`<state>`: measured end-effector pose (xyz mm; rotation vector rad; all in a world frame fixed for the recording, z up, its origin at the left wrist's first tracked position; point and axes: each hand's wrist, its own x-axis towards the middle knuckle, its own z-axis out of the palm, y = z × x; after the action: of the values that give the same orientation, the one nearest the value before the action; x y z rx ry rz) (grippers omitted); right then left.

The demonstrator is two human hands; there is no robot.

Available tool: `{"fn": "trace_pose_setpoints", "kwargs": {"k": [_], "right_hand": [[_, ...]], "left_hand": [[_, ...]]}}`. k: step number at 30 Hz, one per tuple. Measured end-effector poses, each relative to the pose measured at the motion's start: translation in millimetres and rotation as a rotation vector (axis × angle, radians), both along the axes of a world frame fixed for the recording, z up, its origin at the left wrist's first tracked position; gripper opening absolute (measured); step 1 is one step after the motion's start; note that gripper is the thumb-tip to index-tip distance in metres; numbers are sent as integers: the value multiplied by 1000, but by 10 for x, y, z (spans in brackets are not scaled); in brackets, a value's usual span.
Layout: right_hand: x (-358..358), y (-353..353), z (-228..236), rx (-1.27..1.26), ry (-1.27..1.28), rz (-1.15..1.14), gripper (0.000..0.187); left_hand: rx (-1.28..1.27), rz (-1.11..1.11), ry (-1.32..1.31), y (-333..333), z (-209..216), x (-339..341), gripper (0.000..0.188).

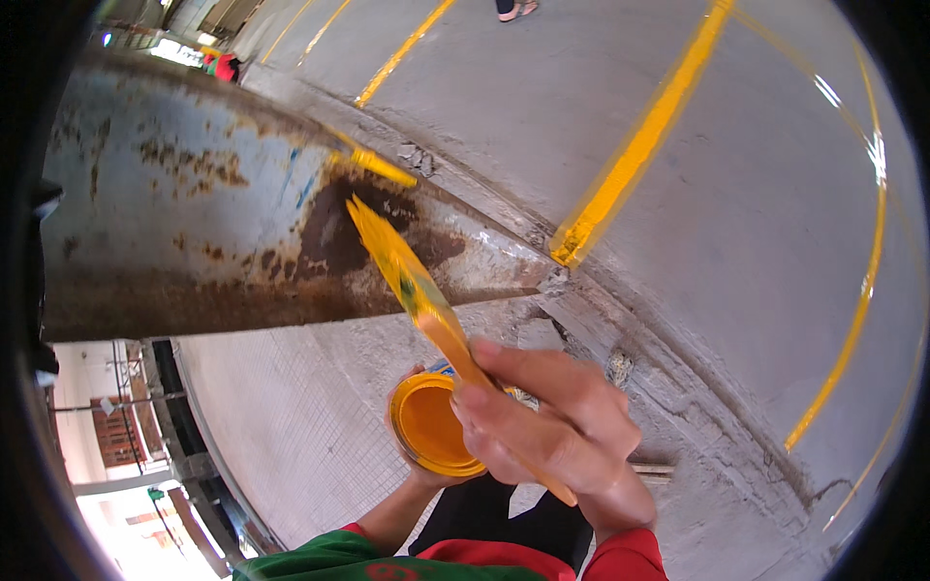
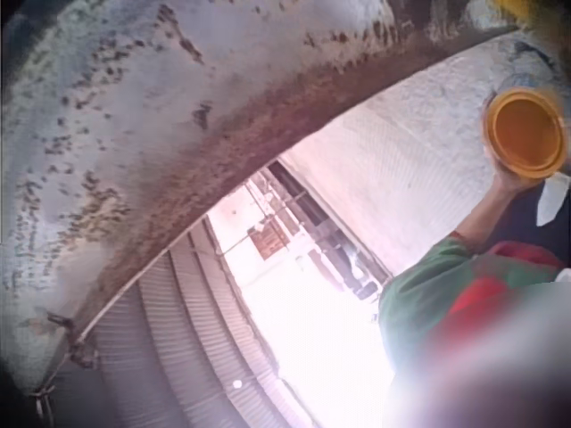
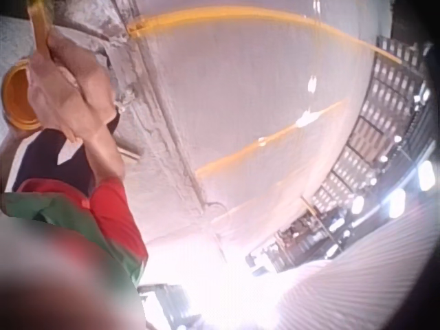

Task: The person paints a rusty metal beam with yellow paint using a brush and a small paint can. They repeatedly dip the brush into the can and apply paint to the beam's surface, covering rusted areas.

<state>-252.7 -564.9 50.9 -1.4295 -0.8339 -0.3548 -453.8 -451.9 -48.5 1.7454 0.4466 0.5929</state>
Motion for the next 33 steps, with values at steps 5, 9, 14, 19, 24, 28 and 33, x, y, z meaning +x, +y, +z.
{"fn": "trace_pose_setpoints", "kwargs": {"k": [5, 9, 14, 19, 24, 28, 33], "right_hand": [[-110, 318, 13, 18, -137, -173, 11], [-126, 473, -23, 45, -173, -220, 12], [-121, 527, -57, 28, -233, -258, 12], [-242, 398, 120, -64, -312, -280, 26], [-142, 185, 261, -329, -507, -89, 27], [-40, 283, 132, -156, -575, -121, 29], [-132, 387, 53, -165, -379, -223, 22]], "left_hand": [[145, -86, 13, 220, 8, -275, 136], [156, -117, -10, 238, -8, -365, 136], [164, -127, -16, 217, -33, -411, 136], [114, -104, -6, 245, -13, -457, 135], [164, -100, 18, 249, 1, -501, 135], [121, -85, -16, 238, -49, -491, 135], [34, -114, -46, 185, -59, -480, 135]]}}
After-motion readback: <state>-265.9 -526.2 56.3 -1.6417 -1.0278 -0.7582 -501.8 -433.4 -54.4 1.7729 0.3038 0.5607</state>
